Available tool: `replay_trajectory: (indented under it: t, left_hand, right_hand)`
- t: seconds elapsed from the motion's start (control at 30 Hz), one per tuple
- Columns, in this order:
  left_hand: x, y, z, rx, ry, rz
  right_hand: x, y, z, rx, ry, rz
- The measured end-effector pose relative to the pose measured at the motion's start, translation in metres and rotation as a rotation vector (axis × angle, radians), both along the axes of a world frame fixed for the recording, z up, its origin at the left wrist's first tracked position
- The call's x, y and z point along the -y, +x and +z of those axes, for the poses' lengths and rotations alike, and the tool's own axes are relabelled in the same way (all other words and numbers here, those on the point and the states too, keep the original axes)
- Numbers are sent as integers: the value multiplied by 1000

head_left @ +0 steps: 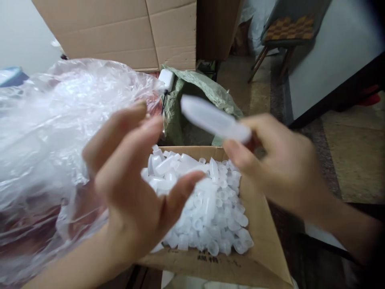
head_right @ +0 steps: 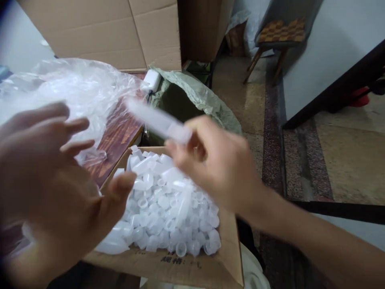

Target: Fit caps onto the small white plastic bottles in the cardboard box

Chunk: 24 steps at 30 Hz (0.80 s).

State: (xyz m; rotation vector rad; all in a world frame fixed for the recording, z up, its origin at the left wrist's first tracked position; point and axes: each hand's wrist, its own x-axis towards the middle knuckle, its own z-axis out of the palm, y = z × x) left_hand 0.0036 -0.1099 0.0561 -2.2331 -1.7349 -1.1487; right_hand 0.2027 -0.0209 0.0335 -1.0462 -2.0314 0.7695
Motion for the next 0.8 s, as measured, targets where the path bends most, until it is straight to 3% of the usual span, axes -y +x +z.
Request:
replay_trajectory:
  t: [0.03, 0.1, 0.2, 0.27, 0.37, 0.5, 0.63, 0.8]
  left_hand:
    - [-5, -4, -3, -88, 15, -24]
    - [-10, -8, -13, -292, -95, -195]
    - [-6, -6, -37, -592, -392, -590]
    - [-3, -3, -52, -688, -476, -722]
    - [-3, 2, -66, -719, -490, -758]
    - [-7, 4, -69, -690, -412, -784]
    - [-5, 5, -66, -594, -398, -730]
    - [0, 6, -52, -490, -542, -648]
  right_hand:
    - [-12, 3, -6, 124, 95, -84]
    - [-26, 11, -20, 387, 231, -57]
    - [-15, 23, -33, 596, 286, 328]
    - [7, 27, -39, 722, 209, 549]
    - [35, 25, -46, 899, 149, 675]
    - [42, 20, -53, 978, 166, 724]
    - [38, 21, -51, 945, 115, 673]
    - [42, 20, -56, 1021, 99, 667]
